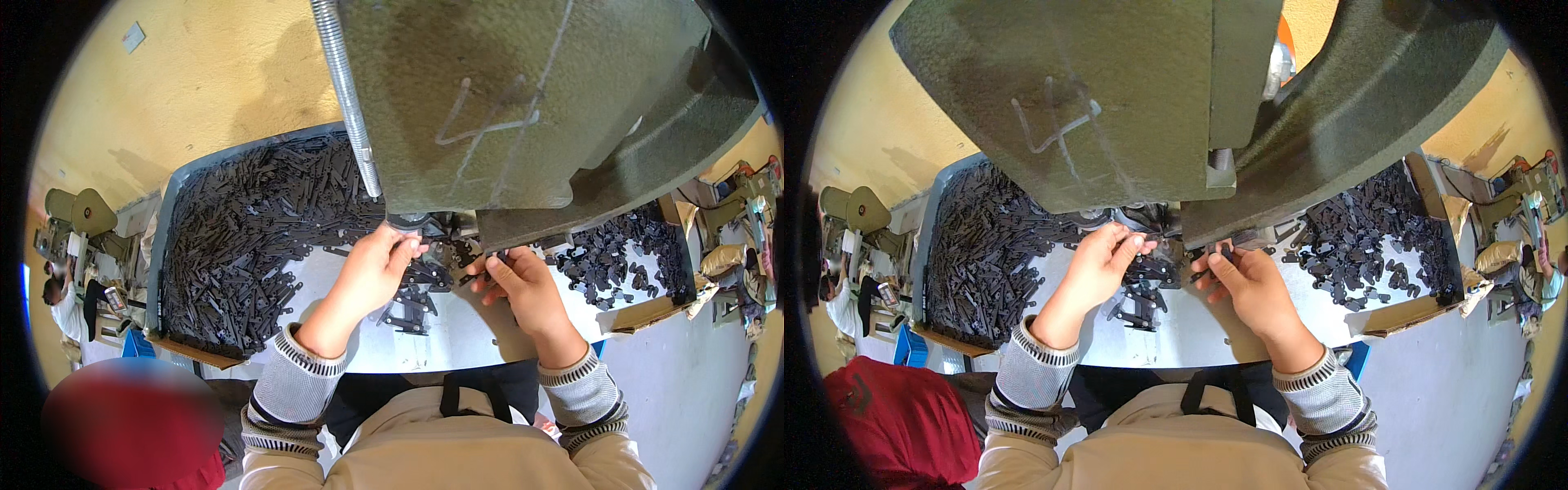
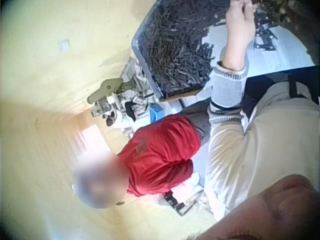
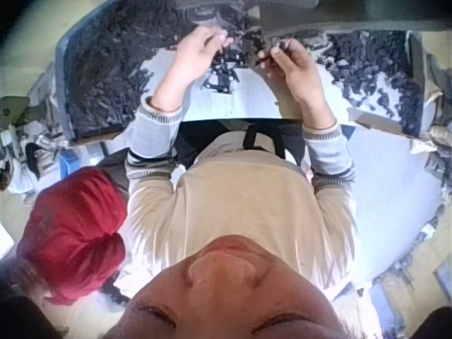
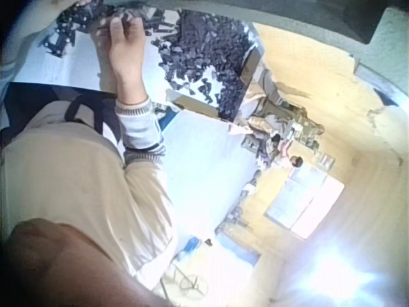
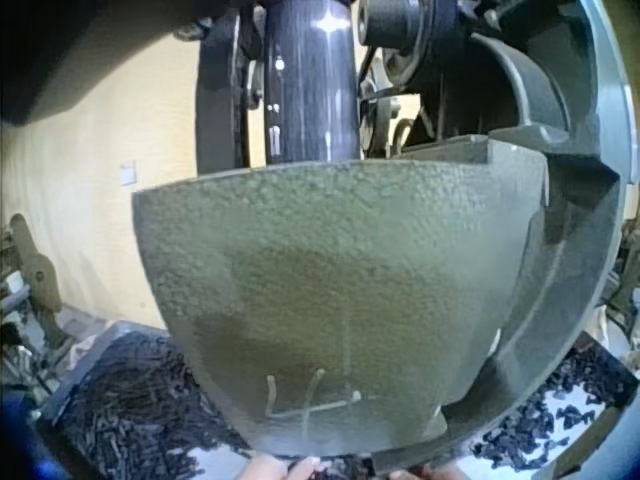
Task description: The person repeatedly picks small black metal components from a bin and assembles them by hand into a larger metal fixture mounted on a machine. The person places each assembled unit onto the fixture and continues the cycle without using additional tools.
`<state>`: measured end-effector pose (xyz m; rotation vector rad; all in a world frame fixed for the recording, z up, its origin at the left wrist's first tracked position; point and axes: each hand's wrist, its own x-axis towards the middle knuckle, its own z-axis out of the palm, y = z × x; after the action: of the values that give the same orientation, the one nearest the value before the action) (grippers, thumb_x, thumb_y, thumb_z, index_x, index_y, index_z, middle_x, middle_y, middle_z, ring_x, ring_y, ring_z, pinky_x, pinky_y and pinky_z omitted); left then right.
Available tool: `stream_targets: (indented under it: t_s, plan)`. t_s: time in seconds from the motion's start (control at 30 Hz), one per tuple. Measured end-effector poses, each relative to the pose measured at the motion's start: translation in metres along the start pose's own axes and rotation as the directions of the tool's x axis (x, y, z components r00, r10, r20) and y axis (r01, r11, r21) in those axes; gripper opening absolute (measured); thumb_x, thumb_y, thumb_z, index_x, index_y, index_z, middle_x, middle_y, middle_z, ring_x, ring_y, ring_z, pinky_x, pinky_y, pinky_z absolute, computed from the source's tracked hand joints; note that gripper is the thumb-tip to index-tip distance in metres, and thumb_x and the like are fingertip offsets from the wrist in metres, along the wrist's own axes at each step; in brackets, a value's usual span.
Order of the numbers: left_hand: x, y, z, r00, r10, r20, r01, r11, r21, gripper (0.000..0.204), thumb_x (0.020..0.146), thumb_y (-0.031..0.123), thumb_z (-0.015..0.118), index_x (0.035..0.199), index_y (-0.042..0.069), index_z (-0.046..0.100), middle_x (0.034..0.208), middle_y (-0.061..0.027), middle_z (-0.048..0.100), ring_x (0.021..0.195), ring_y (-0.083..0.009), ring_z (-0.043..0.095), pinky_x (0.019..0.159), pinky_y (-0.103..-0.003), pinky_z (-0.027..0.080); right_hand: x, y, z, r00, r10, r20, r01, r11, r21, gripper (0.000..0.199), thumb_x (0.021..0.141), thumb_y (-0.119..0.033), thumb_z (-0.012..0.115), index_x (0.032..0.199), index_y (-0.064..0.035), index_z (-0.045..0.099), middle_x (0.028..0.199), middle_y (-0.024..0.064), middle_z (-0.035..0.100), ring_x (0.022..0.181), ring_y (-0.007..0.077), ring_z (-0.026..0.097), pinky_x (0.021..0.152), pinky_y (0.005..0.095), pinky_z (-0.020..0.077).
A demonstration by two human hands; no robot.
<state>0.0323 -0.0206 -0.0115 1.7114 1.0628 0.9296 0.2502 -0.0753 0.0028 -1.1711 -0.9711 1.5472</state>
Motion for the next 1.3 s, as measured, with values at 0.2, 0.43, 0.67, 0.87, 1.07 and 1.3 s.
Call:
stream_targets:
  t_s: [0.2, 0.43, 0.67, 0.87, 1.07, 1.3]
  plan:
    - [-0.019, 0.002, -0.002, 0.995, 0.067, 0.069, -0.087, 0.933, 0.348, 0.007, 0.094, 0.004, 0.052, 0.099, -0.001, 0.049, 0.084, -0.0093, 0.064, 0.079, -0.0183, 0.066, 0.072, -0.031, 0.052, 0.001, 0.016, 0.015, 0.986, -0.159, 0.045, 0.161, 0.862, -0.481, 0.011, 0.095, -0.011, 0.055, 0.097, 0.0, 0.056, 0.08, 0.0049, 0.062, 0.067, 0.0083, 0.053, 0.062, 0.0238, 0.0433]
    - [-0.023, 0.013, -0.012, 0.974, -0.14, 0.18, 0.165, 0.977, -0.131, 0.006, 0.096, 0.006, 0.051, 0.099, 0.001, 0.052, 0.08, -0.0058, 0.063, 0.071, -0.0107, 0.059, 0.064, -0.024, 0.047, -0.006, 0.008, 0.005, 0.978, -0.007, 0.208, 0.04, 0.987, -0.156, 0.009, 0.093, -0.006, 0.057, 0.094, 0.0009, 0.053, 0.082, 0.0045, 0.062, 0.079, 0.0093, 0.058, 0.072, 0.0231, 0.0463]
    - [0.006, 0.013, -0.006, 0.965, -0.21, 0.158, 0.245, 0.937, -0.25, 0.023, 0.094, 0.024, 0.059, 0.09, 0.001, 0.061, 0.074, -0.0027, 0.063, 0.064, -0.0076, 0.052, 0.059, -0.021, 0.042, 0.009, 0.001, 0.002, 0.999, -0.009, 0.05, 0.012, 0.997, -0.072, 0.016, 0.094, -0.015, 0.059, 0.098, 0.0001, 0.063, 0.077, -0.0001, 0.062, 0.063, 0.0038, 0.047, 0.056, 0.02, 0.0376]
    - [0.01, 0.006, -0.002, 0.949, -0.26, 0.177, 0.3, 0.918, -0.26, 0.03, 0.093, 0.025, 0.061, 0.075, 0.001, 0.065, 0.065, -0.0021, 0.061, 0.059, -0.0071, 0.051, 0.055, -0.021, 0.042, 0.014, 0.003, 0.001, 1.0, -0.012, 0.013, 0.013, 0.989, -0.146, 0.016, 0.092, -0.017, 0.062, 0.095, -0.0011, 0.065, 0.074, -0.0001, 0.063, 0.066, 0.0063, 0.054, 0.057, 0.0207, 0.0395]
    - [0.008, -0.002, -0.002, 0.941, -0.312, 0.129, 0.335, 0.913, -0.235, 0.017, 0.091, 0.012, 0.062, 0.098, -0.003, 0.061, 0.073, -0.0026, 0.062, 0.06, -0.0078, 0.054, 0.055, -0.021, 0.043, 0.032, 0.008, 0.008, 0.996, -0.081, 0.042, 0.091, 0.878, -0.469, 0.028, 0.091, -0.031, 0.06, 0.095, -0.0036, 0.065, 0.074, 0.0045, 0.066, 0.068, 0.0133, 0.059, 0.064, 0.0278, 0.0461]
    - [0.003, -0.008, -0.017, 0.919, -0.37, 0.137, 0.394, 0.841, -0.37, 0.014, 0.089, 0.01, 0.063, 0.097, -0.001, 0.062, 0.076, -0.0071, 0.066, 0.062, -0.0088, 0.057, 0.054, -0.019, 0.042, 0.045, 0.0, 0.015, 0.998, -0.025, 0.064, 0.061, 0.75, -0.658, 0.018, 0.088, -0.019, 0.063, 0.085, -0.0013, 0.065, 0.064, 0.0029, 0.061, 0.058, 0.0109, 0.056, 0.056, 0.0266, 0.0432]
